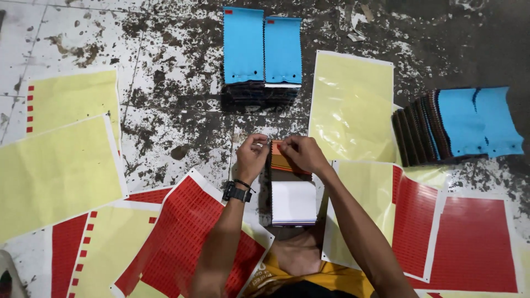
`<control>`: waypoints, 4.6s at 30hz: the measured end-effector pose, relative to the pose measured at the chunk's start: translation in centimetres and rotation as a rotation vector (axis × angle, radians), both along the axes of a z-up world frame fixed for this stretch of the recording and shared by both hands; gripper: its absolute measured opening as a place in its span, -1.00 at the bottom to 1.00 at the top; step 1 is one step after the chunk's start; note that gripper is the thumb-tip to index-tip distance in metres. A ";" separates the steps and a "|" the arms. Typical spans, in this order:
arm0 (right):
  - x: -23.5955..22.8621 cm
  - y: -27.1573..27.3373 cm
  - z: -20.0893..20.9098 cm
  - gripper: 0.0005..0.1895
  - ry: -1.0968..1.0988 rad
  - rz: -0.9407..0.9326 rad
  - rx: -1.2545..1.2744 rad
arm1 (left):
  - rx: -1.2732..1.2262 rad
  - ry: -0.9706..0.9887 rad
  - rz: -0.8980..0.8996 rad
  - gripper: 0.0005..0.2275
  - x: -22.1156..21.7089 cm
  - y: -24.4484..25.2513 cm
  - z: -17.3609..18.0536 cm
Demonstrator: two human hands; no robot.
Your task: Manually assembling a swatch book by picking up individual colored samples and attaching them to a base material.
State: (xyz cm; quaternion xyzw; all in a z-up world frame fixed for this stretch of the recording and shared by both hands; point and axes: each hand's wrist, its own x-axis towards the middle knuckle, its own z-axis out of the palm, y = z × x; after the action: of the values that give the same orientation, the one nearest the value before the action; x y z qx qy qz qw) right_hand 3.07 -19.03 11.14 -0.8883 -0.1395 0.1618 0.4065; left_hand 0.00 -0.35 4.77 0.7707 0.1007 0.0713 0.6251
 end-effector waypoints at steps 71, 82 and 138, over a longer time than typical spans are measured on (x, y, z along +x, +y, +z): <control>-8.3 -2.6 6.3 -0.72 -0.288 0.501 -0.489 | 0.511 0.213 -0.458 -0.69 0.3 -0.2 4.9; -16.2 -2.8 2.7 -0.49 -0.597 0.410 -0.410 | 0.685 0.147 -0.385 -0.79 -0.2 -0.7 3.8; -19.4 -21.3 -12.2 -0.84 0.003 -1.176 -0.089 | -0.224 0.488 -0.388 -0.78 -11.7 -28.6 2.6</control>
State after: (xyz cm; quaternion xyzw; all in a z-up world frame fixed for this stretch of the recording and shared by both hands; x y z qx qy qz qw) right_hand -16.33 -40.30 -1.09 -0.8327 0.3838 -0.0839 0.3903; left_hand -11.75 -28.98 7.33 0.6963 0.1061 -0.2473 0.6654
